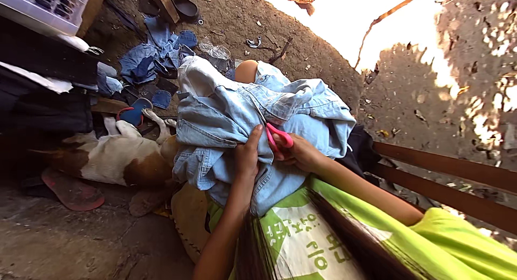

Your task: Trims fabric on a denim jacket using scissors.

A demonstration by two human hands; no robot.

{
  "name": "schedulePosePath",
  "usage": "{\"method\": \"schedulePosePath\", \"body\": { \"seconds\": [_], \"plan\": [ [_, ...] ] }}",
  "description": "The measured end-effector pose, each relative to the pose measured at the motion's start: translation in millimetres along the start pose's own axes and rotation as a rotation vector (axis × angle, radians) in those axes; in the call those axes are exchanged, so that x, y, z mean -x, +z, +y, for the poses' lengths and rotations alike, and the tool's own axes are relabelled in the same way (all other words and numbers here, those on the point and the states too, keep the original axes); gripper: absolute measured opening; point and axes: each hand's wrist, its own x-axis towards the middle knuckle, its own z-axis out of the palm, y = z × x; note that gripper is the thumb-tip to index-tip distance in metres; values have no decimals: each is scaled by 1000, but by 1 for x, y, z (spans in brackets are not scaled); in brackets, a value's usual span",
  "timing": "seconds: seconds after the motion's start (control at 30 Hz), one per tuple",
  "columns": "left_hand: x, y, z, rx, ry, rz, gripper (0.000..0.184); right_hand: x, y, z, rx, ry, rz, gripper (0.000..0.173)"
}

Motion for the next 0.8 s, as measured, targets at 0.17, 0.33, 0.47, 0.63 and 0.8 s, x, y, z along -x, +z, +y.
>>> {"method": "schedulePosePath", "body": {
  "seconds": [0.17, 0.33, 0.47, 0.63, 0.8],
  "plan": [
    [-1, -1, 0, 14, -13, -8, 6, -6, -3, -4, 3, 63, -14, 49],
    [-2, -4, 1, 63, -18, -33, 9, 9, -23, 2, 71, 85, -150, 41],
    [-4, -5, 4, 97, -24, -30, 12, 48, -46, -11, 383, 58, -225, 32],
    [-8, 0, 5, 56, -17, -10, 9, 81, -60, -59, 800, -365, -78, 37],
    [-6, 4, 10, 14, -35, 30, 8, 12, -23, -89, 1194, -542, 488, 47]
  ]
}}
